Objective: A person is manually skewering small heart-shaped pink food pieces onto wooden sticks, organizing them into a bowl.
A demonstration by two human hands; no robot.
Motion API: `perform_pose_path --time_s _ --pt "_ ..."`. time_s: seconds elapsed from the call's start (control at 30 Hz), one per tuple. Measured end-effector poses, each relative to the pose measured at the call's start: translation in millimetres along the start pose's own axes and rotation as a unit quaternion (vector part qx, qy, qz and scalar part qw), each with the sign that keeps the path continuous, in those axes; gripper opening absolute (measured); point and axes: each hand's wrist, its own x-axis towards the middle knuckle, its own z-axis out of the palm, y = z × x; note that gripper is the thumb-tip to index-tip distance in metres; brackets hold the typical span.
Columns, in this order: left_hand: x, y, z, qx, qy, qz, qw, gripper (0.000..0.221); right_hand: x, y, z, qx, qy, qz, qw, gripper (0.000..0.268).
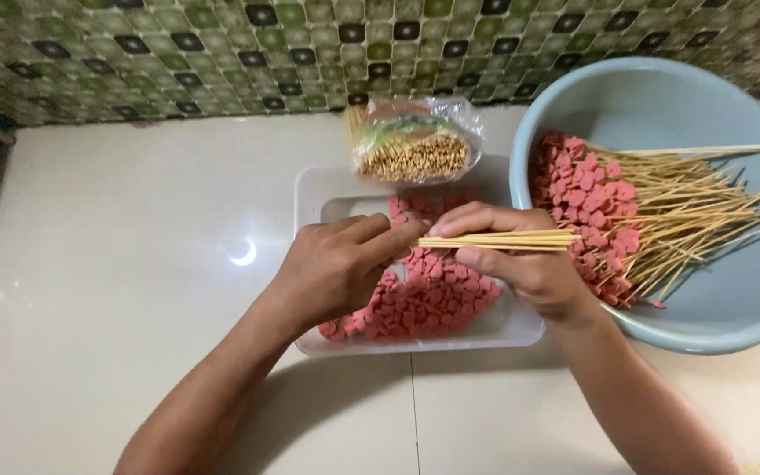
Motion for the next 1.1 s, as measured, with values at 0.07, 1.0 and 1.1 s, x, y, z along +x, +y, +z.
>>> perform_pose_path --time_s 0.07,1.0,1.1 --pt "0.1 0.4 1.4 0.004 -0.003 -0.010 1.000 0.037 -4.7 4.7 -2.8 0.017 0.005 0.001 1.000 0.025" --pt "-7.0 7.1 -13.1 0.104 -0.150 -0.056 0.982 0.022 -2.9 5.1 17.6 -0.425 -0.113 -0.005 0.898 0.031" --pt "-5.3 8.1 0.5 0.098 -0.140 -0.043 0.984 0.018 -14.2 31.7 8.3 -0.509 -0.154 0.012 0.847 0.031"
